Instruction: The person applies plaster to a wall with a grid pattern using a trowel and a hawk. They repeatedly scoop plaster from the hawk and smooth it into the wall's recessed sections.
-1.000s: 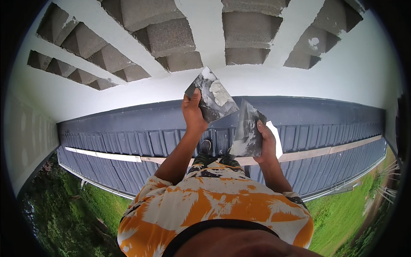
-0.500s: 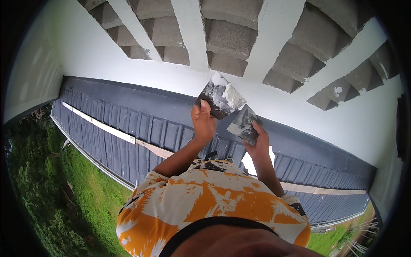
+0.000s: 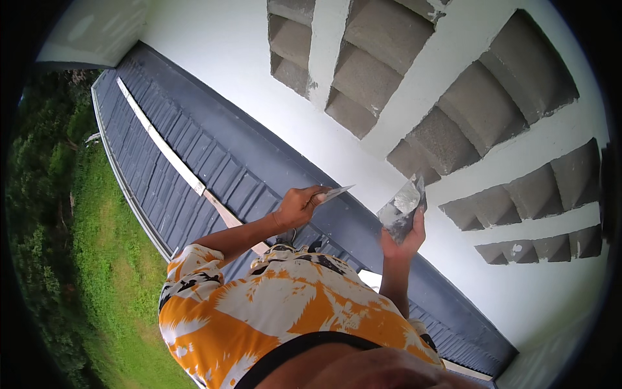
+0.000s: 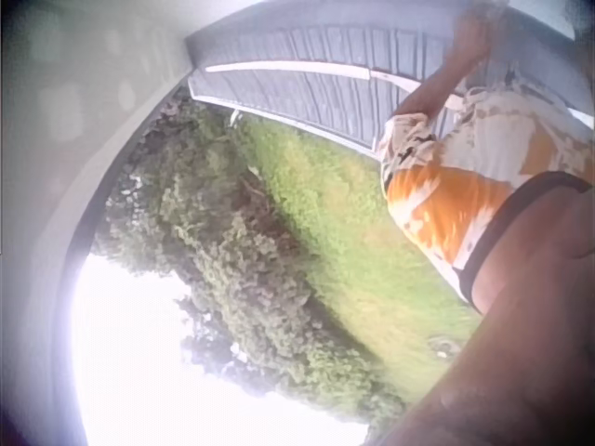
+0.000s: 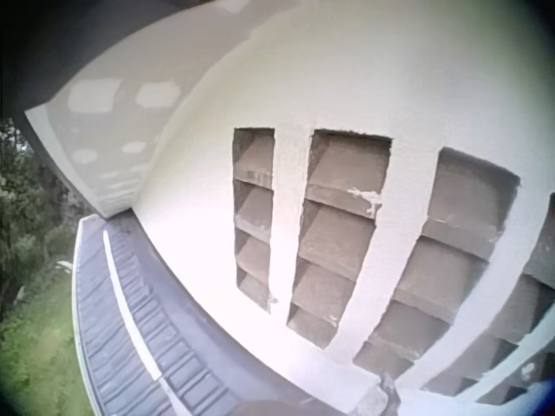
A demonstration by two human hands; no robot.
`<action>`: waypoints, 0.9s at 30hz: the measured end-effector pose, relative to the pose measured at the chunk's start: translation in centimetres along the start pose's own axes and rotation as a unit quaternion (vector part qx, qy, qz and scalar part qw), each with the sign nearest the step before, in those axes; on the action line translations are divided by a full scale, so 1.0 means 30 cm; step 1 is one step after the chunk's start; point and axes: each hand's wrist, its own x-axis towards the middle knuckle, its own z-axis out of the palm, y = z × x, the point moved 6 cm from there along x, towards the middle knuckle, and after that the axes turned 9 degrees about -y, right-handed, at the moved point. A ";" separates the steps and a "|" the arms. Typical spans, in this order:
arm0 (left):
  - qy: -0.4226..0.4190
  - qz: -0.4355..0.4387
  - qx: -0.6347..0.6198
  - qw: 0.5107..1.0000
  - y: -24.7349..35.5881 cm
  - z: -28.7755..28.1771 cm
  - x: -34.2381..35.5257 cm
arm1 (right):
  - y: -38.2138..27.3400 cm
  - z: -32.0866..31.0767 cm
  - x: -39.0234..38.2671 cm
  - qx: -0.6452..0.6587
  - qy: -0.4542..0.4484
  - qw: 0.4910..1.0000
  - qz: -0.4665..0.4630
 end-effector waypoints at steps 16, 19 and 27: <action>0.072 -0.149 -0.740 0.652 -0.191 -0.341 0.021 | 0.380 0.267 0.177 -0.845 -0.218 0.488 -0.018; 0.106 -0.094 -0.692 0.708 -0.164 -0.396 0.023 | 0.389 0.266 0.149 -0.787 -0.172 0.583 -0.103; 0.129 0.142 -0.718 0.669 -0.070 -0.686 -0.162 | 0.305 -0.268 0.076 -0.651 0.048 0.752 0.091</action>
